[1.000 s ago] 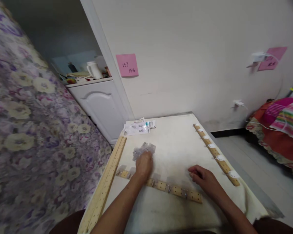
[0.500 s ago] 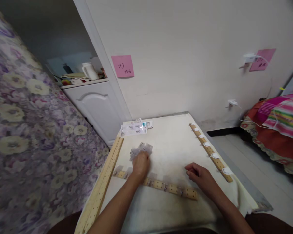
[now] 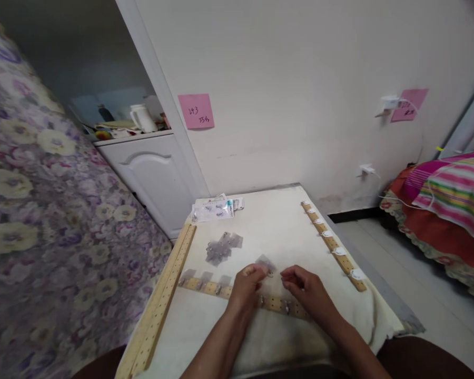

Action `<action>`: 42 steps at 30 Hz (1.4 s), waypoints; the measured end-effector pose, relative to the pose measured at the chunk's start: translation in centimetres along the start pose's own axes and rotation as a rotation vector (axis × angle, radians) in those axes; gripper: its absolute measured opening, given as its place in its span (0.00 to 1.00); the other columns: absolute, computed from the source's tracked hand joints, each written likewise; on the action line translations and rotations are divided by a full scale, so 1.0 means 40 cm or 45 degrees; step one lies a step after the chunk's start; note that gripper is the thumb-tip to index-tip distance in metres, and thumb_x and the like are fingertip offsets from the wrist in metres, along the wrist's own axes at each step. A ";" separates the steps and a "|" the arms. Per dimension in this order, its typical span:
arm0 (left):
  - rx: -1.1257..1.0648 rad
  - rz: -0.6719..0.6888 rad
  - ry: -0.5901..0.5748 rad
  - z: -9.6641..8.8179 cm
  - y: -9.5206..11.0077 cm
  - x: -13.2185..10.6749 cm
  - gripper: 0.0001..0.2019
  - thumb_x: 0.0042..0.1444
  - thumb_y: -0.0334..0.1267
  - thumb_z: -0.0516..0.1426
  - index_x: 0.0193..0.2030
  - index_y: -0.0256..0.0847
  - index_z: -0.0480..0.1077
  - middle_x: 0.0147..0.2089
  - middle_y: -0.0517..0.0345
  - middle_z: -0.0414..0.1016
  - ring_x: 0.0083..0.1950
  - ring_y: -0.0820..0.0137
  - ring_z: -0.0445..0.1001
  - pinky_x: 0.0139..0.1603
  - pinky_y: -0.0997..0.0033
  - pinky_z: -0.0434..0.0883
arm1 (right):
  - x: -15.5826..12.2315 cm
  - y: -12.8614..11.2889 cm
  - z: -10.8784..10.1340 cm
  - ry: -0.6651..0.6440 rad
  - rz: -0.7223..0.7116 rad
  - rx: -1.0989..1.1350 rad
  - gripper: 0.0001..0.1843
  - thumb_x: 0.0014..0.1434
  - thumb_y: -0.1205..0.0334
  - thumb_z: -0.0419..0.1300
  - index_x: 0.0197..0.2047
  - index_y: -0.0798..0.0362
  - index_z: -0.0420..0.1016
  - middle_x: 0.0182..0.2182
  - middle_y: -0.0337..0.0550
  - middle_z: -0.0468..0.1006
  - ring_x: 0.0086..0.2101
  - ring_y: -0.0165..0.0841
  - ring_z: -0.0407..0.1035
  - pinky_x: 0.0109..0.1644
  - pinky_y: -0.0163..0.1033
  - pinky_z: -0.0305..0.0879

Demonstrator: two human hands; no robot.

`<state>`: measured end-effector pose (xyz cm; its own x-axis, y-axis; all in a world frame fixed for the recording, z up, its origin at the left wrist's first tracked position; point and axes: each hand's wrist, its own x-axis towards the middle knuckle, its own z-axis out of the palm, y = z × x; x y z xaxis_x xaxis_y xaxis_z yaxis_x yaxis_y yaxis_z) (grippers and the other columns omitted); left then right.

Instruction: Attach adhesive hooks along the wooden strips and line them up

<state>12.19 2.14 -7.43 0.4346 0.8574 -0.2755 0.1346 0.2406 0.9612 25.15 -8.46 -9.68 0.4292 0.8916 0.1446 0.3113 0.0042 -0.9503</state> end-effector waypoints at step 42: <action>0.438 0.398 -0.413 0.072 0.022 -0.077 0.03 0.46 0.30 0.54 0.24 0.40 0.66 0.50 0.50 0.64 0.56 0.62 0.62 0.42 0.72 0.65 | 0.010 0.018 -0.032 0.036 0.093 0.205 0.15 0.53 0.50 0.57 0.31 0.54 0.72 0.25 0.38 0.72 0.25 0.28 0.63 0.28 0.33 0.60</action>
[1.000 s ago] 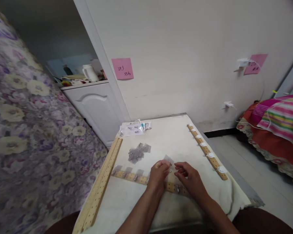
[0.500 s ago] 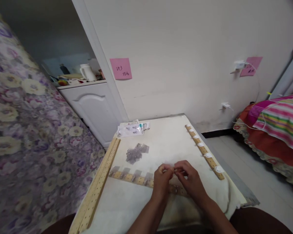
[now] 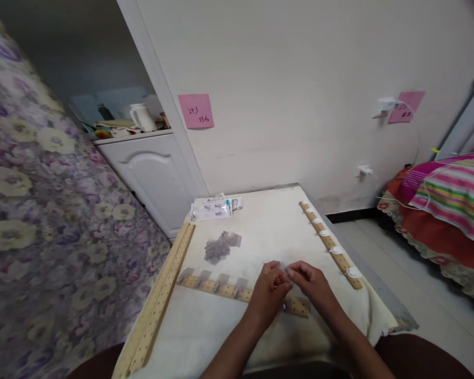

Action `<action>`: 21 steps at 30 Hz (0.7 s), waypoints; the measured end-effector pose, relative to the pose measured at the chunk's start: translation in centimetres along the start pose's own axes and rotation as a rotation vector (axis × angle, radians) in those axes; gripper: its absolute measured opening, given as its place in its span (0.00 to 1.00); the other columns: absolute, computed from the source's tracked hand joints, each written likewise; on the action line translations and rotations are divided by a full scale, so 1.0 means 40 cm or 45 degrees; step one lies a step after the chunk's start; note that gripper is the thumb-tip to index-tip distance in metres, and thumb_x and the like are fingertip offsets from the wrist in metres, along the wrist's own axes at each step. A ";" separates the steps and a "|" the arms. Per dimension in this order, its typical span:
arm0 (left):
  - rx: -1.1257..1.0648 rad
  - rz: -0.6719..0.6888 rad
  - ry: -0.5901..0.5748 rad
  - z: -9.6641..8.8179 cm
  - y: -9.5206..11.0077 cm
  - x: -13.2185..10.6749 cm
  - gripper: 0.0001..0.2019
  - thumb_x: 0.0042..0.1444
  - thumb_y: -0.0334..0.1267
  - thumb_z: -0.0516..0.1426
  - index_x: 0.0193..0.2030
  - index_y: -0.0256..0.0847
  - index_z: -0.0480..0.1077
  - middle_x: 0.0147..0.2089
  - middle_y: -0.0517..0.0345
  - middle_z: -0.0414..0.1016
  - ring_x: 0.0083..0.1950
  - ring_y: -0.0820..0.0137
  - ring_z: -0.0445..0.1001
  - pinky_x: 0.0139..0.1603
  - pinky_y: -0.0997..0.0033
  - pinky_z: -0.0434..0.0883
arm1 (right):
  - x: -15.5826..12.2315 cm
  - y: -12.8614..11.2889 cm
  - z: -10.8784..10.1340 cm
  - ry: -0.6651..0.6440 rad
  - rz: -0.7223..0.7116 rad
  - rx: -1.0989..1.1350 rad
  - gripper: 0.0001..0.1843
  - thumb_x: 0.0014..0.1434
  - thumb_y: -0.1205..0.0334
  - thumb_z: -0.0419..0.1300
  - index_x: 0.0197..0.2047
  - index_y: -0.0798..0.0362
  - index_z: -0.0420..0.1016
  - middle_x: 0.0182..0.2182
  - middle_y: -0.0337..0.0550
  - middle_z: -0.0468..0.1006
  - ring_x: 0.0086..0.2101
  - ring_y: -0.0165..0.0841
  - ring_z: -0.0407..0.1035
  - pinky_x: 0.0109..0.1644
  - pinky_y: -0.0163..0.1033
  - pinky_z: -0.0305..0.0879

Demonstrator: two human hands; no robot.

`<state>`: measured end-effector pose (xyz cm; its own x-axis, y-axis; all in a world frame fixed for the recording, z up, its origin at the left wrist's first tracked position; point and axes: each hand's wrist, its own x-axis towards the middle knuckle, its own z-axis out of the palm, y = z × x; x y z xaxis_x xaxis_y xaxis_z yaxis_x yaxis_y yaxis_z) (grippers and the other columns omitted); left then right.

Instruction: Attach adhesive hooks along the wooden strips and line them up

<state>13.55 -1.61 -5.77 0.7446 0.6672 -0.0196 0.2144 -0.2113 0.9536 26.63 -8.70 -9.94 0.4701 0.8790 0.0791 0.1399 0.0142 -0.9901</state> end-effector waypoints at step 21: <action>-0.750 -0.423 0.232 0.045 -0.036 -0.024 0.06 0.50 0.37 0.54 0.35 0.38 0.63 0.35 0.56 0.73 0.31 0.72 0.76 0.30 0.75 0.70 | -0.021 0.001 -0.021 0.004 0.060 0.188 0.10 0.54 0.56 0.56 0.28 0.52 0.64 0.15 0.29 0.65 0.17 0.24 0.59 0.22 0.31 0.56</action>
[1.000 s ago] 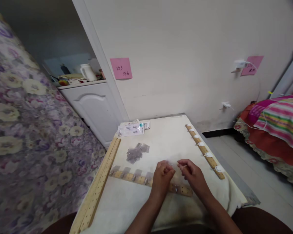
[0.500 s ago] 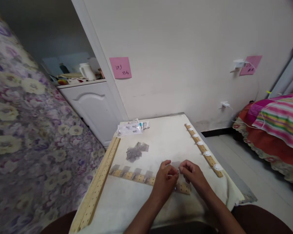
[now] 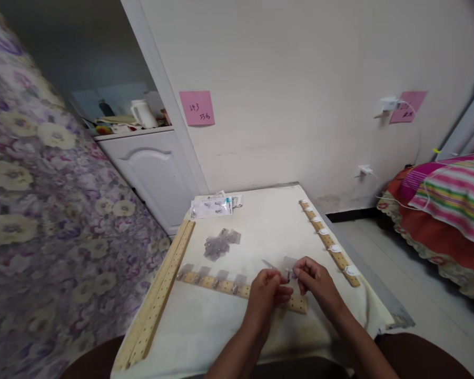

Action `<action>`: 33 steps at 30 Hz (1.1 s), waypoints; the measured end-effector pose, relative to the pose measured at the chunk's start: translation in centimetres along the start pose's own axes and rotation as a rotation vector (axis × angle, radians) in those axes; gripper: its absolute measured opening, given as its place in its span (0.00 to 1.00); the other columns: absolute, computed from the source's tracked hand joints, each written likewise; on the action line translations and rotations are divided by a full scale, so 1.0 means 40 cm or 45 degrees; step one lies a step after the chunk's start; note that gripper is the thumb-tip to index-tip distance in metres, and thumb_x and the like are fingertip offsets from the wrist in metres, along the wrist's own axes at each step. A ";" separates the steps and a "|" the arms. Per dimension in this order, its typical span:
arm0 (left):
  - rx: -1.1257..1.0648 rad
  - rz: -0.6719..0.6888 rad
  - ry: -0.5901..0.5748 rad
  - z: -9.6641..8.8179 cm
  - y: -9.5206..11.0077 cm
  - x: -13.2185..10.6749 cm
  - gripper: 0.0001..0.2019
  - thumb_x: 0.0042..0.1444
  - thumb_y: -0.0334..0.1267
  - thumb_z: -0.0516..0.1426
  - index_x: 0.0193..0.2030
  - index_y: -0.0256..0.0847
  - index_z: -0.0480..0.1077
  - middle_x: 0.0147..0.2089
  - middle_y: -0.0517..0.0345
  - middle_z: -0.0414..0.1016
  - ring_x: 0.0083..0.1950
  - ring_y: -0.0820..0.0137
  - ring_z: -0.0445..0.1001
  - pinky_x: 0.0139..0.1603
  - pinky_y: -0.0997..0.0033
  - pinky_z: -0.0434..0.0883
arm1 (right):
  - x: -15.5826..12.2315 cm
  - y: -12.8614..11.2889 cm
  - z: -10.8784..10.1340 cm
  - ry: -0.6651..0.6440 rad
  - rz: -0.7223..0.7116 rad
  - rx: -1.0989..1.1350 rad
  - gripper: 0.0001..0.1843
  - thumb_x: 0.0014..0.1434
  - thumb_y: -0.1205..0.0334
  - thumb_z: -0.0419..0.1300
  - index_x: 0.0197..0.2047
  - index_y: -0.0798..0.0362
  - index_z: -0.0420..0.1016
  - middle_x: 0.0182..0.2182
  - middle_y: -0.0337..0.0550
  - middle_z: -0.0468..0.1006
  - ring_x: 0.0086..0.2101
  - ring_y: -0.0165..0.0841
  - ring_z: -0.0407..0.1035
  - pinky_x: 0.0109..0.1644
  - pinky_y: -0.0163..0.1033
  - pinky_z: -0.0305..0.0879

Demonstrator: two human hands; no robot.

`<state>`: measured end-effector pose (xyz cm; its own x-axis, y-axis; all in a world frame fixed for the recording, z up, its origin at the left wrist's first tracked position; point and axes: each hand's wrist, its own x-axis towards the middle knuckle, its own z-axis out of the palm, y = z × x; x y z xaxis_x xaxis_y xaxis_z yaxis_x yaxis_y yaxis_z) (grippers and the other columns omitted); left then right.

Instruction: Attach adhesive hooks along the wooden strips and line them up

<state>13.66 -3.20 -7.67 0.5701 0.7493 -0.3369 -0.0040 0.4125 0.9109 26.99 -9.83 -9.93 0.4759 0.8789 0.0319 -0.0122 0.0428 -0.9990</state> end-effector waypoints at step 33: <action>-0.241 -0.390 0.193 0.093 -0.191 -0.074 0.07 0.52 0.39 0.53 0.30 0.38 0.61 0.22 0.60 0.72 0.17 0.78 0.66 0.19 0.78 0.57 | -0.030 0.069 -0.096 -0.309 0.133 -0.429 0.04 0.49 0.63 0.57 0.28 0.54 0.66 0.22 0.33 0.65 0.26 0.27 0.58 0.29 0.32 0.54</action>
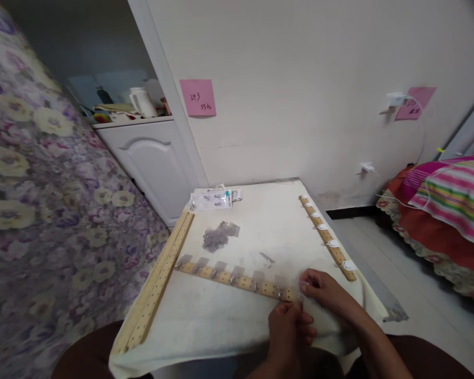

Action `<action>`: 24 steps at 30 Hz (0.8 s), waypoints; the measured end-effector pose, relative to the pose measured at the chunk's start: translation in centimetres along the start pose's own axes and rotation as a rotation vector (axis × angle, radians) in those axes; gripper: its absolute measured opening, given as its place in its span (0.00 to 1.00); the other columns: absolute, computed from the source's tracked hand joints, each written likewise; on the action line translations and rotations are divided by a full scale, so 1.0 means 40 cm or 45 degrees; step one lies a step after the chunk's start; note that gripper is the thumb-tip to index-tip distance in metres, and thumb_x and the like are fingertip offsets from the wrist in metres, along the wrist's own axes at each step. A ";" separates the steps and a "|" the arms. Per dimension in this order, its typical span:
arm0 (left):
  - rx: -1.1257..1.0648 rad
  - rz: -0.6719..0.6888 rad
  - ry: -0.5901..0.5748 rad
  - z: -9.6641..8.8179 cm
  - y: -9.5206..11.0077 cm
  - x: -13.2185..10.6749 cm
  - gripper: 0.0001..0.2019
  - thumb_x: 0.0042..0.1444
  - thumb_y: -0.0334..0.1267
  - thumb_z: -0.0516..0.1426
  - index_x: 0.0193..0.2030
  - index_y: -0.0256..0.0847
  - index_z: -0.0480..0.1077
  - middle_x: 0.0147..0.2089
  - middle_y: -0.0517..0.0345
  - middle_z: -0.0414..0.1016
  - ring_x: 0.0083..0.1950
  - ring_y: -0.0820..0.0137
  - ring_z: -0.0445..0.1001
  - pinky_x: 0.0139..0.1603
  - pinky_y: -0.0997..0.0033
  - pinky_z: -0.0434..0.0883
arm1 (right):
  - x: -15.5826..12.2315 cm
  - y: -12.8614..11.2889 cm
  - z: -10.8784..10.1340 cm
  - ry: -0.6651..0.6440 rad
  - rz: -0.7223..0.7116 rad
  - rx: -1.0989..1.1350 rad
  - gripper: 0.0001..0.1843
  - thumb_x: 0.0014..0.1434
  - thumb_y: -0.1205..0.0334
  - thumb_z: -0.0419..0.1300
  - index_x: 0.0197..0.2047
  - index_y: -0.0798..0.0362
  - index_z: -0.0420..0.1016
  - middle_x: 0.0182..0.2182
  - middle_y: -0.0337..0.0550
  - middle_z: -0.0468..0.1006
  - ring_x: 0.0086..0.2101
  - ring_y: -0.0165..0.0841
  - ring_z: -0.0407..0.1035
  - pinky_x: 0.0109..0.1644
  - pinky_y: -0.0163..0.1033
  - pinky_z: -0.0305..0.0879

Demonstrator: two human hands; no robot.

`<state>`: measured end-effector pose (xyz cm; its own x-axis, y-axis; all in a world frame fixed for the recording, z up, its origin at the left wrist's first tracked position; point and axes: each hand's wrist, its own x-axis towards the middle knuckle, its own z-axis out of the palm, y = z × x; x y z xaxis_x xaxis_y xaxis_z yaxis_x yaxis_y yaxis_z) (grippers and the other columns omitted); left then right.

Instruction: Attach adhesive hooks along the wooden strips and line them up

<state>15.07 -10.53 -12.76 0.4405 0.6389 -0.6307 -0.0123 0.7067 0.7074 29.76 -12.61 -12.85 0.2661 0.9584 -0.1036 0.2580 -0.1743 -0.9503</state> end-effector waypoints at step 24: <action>0.192 0.034 0.076 0.001 -0.014 0.024 0.13 0.49 0.48 0.54 0.28 0.40 0.61 0.19 0.61 0.72 0.13 0.75 0.66 0.16 0.76 0.53 | 0.016 0.003 0.026 0.067 0.165 0.004 0.01 0.47 0.64 0.54 0.26 0.52 0.63 0.18 0.29 0.62 0.18 0.25 0.58 0.21 0.31 0.54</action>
<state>15.55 -10.32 -13.76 0.3873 0.6773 -0.6255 0.1135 0.6383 0.7614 28.99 -11.77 -13.34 0.3450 0.9148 -0.2100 0.2153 -0.2949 -0.9310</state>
